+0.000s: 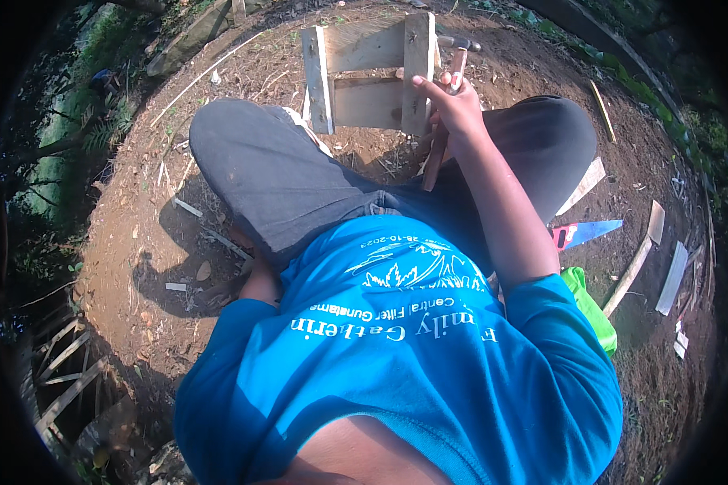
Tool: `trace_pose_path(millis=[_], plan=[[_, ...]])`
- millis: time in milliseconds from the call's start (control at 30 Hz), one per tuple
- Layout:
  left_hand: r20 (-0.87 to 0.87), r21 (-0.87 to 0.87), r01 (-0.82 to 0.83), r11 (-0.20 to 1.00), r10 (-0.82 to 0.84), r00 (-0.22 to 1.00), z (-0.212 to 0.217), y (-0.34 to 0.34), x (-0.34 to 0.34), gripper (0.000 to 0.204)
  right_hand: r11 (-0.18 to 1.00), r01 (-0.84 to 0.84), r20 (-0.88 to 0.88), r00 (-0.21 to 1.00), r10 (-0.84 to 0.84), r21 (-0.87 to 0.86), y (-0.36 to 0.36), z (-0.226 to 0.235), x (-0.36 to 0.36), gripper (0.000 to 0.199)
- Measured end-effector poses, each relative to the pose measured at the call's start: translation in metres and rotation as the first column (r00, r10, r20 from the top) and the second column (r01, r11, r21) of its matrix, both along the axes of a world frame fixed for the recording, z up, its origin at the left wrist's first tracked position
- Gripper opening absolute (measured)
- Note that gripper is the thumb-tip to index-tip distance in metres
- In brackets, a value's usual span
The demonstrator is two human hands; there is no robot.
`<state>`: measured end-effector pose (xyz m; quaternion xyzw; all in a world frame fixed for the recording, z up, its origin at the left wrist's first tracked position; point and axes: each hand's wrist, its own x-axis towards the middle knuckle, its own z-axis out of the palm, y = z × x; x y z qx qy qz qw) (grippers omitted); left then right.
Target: The person assembles a small wooden box while sitting on the ground, using a hammer to drive nails into the wooden panels and a blue-handled tool to fit the pieces together. They handle multiple wooden boards and the partially finished box structure.
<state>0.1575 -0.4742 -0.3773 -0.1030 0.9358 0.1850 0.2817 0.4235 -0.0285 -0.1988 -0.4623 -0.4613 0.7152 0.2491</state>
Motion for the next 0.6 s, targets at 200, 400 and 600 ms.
trace_pose_path(millis=[200, 400, 600], plan=[[0.074, 0.06, -0.035, 0.998, 0.031, 0.997, -0.007, 0.006, 0.012, 0.062, 0.997, -0.06, 0.159, 0.986, 0.05, 0.058, 0.0, -0.016, -0.005, 0.041], [0.178, 0.375, -0.355, 0.856, 0.309, 0.934, 0.027, 0.014, 0.013, 0.069, 0.997, -0.073, 0.068, 0.995, 0.073, -0.007, -0.013, 0.007, -0.014, 0.032], [-0.315, 0.875, 0.092, 0.476, 0.414, 0.854, 0.171, 0.081, -0.06, 0.076, 0.997, -0.039, 0.15, 0.988, 0.028, 0.068, -0.009, 0.001, -0.022, 0.039]])
